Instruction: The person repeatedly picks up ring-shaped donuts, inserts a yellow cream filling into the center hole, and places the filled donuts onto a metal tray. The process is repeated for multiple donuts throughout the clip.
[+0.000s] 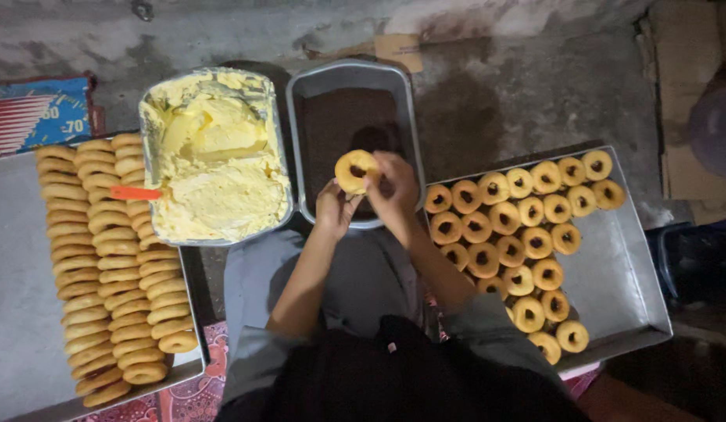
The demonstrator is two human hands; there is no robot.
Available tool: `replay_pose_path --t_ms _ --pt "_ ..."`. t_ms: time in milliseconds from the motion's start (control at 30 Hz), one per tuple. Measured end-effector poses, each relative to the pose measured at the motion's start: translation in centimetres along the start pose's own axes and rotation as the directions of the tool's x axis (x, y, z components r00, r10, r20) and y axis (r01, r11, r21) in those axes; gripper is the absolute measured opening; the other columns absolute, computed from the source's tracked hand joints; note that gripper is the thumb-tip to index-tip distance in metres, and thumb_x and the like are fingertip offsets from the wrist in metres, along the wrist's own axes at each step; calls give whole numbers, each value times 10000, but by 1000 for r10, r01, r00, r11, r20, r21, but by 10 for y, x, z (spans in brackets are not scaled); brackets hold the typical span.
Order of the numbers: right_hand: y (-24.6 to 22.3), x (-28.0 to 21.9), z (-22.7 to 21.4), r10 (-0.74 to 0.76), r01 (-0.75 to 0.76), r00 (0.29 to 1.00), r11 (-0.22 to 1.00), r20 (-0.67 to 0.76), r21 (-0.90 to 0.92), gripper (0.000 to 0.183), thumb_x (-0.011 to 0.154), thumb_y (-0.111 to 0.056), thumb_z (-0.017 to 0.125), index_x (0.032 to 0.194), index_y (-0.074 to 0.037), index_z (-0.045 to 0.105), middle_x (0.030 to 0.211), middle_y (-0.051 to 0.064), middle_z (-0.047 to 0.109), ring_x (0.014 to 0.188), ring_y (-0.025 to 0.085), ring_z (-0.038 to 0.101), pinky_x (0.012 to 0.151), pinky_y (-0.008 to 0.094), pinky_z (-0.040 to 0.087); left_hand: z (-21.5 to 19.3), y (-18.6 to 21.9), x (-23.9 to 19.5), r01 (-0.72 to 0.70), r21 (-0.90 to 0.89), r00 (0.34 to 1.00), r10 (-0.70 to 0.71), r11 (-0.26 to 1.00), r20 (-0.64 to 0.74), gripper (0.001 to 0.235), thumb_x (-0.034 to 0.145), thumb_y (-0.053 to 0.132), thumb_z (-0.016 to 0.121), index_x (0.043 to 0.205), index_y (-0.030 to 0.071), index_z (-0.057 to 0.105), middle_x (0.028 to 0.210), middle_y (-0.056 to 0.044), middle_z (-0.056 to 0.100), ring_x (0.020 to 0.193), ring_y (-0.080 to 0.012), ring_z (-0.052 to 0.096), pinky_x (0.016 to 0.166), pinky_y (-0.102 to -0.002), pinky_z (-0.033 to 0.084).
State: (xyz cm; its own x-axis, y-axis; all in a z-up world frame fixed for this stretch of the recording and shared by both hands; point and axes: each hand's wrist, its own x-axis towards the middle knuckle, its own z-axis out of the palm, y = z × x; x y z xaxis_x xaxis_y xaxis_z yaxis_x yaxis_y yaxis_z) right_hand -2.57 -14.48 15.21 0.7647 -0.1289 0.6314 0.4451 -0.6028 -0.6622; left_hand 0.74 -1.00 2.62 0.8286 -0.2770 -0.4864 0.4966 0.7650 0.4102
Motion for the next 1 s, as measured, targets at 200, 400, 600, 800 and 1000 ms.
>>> replay_pose_path --t_ms 200,400,600,800,1000 --pt "91 -46 -18 735 -722 395 -123 551 681 395 893 -189 705 1257 -153 555 1202 97 633 1063 266 668 932 467 585 38 11 -7 200 563 976 -211 802 -46 284 1020 220 505 1230 63 616 1284 -144 604 1197 -292 603 856 -441 646" --pt "191 -150 -196 895 -563 405 84 186 822 364 1008 -250 652 1306 -42 636 1289 110 660 1030 302 626 859 451 506 1 50 -56 -422 902 756 512 -92 406 254 995 191 645 1232 104 673 1348 -167 606 1137 -292 583 929 -394 514" --pt "160 -208 -379 855 -579 396 515 -334 632 322 966 -120 725 1235 53 687 1086 100 733 861 182 711 674 286 554 -144 105 -182 -492 798 639 767 348 59 143 1074 65 587 1208 15 591 1208 -74 671 1089 -170 669 949 -302 548" --pt "127 -206 -411 953 -866 162 261 -255 427 310 1038 -186 741 1276 7 698 1044 188 616 883 271 607 767 397 514 -269 95 -296 -114 993 101 995 17 -6 232 985 -7 613 1207 -72 590 1213 -173 585 1068 -272 617 910 -380 535" --pt "125 -179 -391 998 -897 31 3 57 442 466 989 -308 667 1411 -117 616 1343 88 624 1151 299 628 917 401 563 -303 70 -350 245 965 -20 996 91 -89 199 975 69 685 1115 -53 612 1093 -191 580 979 -315 588 829 -423 501"
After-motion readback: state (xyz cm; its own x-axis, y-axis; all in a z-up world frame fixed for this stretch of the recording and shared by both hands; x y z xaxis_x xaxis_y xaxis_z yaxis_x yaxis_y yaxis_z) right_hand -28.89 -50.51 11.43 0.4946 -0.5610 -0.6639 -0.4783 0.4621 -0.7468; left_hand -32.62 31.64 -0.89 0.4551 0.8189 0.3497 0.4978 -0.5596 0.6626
